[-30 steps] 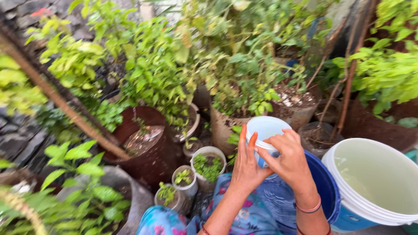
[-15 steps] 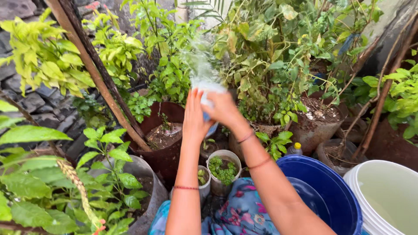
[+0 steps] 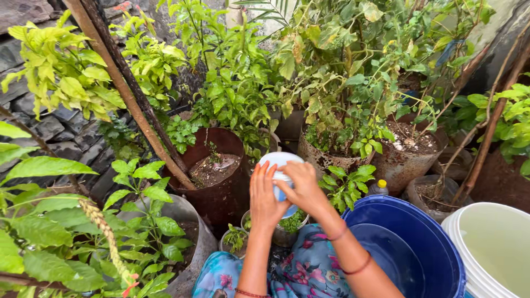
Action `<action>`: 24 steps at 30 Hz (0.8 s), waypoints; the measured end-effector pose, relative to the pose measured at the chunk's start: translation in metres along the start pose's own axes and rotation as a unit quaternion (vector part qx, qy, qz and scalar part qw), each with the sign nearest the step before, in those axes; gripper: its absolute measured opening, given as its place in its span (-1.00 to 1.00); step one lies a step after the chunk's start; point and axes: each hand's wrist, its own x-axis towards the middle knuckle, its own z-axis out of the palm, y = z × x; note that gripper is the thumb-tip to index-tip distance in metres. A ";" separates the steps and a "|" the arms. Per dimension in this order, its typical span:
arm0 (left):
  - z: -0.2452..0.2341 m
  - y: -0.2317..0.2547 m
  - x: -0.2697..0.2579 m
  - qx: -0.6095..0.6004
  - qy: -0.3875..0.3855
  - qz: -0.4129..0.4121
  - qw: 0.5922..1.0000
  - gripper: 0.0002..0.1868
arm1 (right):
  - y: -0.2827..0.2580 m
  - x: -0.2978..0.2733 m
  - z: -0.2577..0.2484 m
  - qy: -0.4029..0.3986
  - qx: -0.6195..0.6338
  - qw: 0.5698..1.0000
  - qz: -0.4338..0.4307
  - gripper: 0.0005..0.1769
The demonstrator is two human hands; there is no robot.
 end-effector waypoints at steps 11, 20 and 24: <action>-0.072 0.014 0.147 -0.087 0.176 0.082 0.977 -0.51 | -0.048 0.150 -0.024 0.242 0.022 0.959 -0.146 -0.57; -0.009 -0.105 0.058 -0.007 0.163 -0.140 0.977 -0.25 | 0.031 0.103 0.112 -0.138 0.221 0.965 -0.011 -0.44; 0.014 -0.065 0.022 -0.045 0.114 -0.125 0.985 -0.22 | 0.040 0.044 0.075 -0.129 0.190 0.972 0.058 -0.43</action>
